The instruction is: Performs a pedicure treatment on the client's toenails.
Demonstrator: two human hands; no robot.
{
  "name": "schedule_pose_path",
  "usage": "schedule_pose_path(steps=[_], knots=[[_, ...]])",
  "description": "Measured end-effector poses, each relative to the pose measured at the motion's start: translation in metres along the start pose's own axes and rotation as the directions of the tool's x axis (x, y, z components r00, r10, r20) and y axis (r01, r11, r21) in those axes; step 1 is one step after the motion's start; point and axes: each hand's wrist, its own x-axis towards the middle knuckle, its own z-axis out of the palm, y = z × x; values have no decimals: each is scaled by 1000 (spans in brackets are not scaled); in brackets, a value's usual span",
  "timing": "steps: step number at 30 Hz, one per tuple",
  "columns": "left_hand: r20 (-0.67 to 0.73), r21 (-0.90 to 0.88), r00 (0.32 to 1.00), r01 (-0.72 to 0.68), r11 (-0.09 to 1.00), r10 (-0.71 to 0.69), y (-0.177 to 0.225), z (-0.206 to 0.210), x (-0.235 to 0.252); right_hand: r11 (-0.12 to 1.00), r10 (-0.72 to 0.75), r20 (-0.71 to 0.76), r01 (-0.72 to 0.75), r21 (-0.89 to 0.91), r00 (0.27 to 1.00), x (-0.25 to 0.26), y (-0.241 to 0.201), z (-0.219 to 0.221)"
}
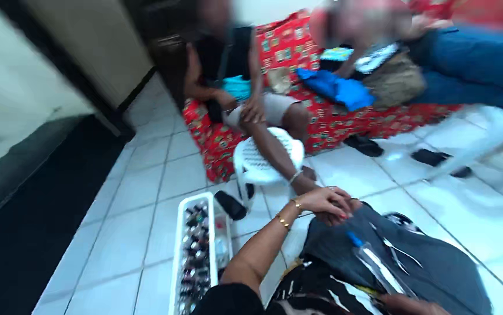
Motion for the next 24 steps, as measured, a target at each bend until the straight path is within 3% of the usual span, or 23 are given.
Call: schedule_pose_path(steps=[3, 9, 12, 19, 24], knots=[[33, -10, 999, 18, 1000, -18, -7, -2, 5, 998, 70, 4, -70, 11, 998, -5, -2, -2], [-6, -2, 1000, 30, 1000, -30, -13, 0, 1, 998, 60, 118, -60, -5, 991, -10, 10, -15], [18, 32, 1000, -14, 999, 13, -20, -1, 4, 1000, -1, 84, 0, 8, 996, -8, 20, -12], [57, 101, 997, -66, 993, 60, -30, -3, 16, 993, 32, -39, -28, 111, 999, -7, 32, -11], [88, 164, 994, -83, 983, 69, -30, -3, 27, 911, 162, -106, -108, 398, 981, 0, 29, -32]])
